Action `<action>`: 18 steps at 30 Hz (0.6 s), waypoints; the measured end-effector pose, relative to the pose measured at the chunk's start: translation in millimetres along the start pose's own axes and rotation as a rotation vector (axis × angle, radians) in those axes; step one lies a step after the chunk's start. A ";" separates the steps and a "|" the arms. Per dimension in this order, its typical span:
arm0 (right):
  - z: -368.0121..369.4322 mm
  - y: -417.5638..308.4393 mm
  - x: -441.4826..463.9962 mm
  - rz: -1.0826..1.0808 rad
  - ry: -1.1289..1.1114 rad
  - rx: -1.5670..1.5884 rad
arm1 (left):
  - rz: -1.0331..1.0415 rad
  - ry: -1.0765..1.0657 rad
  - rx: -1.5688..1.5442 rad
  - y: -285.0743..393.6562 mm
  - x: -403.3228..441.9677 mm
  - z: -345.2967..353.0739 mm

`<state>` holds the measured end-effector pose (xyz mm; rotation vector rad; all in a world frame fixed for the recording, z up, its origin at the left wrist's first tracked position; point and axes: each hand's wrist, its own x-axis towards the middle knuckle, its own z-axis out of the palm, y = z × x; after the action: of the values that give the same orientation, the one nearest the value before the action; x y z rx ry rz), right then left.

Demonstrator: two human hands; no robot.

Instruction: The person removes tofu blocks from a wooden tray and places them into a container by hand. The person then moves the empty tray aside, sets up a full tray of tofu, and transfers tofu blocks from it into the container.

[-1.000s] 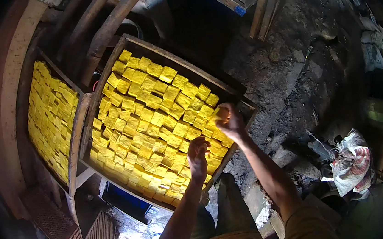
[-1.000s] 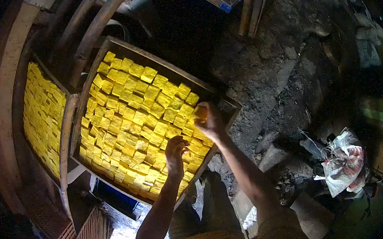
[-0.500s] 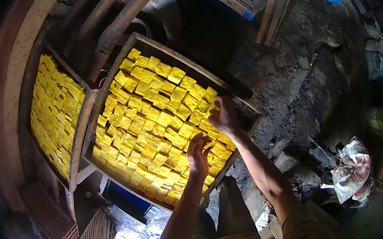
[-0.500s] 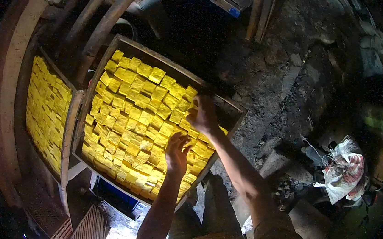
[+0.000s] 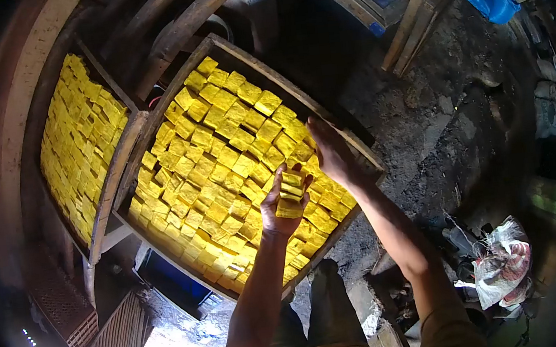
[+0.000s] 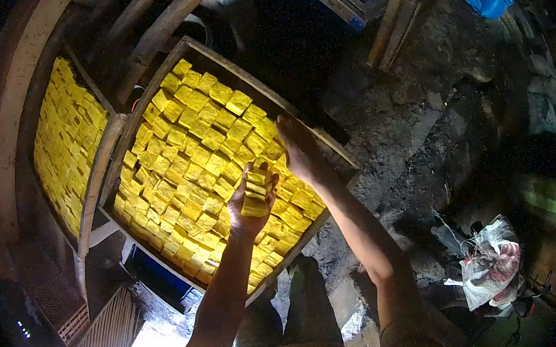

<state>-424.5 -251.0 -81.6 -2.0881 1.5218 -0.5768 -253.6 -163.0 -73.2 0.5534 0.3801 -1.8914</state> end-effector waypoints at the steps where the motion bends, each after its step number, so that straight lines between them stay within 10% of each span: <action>1: 15.1 9.9 2.1 -0.121 0.056 -0.292 | 0.006 0.007 0.004 0.5 -3.9 0.3; 11: 13.6 19.7 -35.2 0.143 0.034 0.026 | 0.082 0.031 0.092 5.9 -26.9 -18.7; 13: -5.5 -17.5 -40.6 0.242 0.062 0.470 | 0.098 0.011 0.151 4.5 -28.7 -21.3; 18: -4.8 -77.0 -65.7 0.002 0.130 0.329 | 0.056 -0.009 0.173 -4.1 -38.1 -17.2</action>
<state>-388.7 -169.0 -34.2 -1.8271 1.3885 -0.9104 -242.0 -123.1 -67.1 0.6633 0.1943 -1.8827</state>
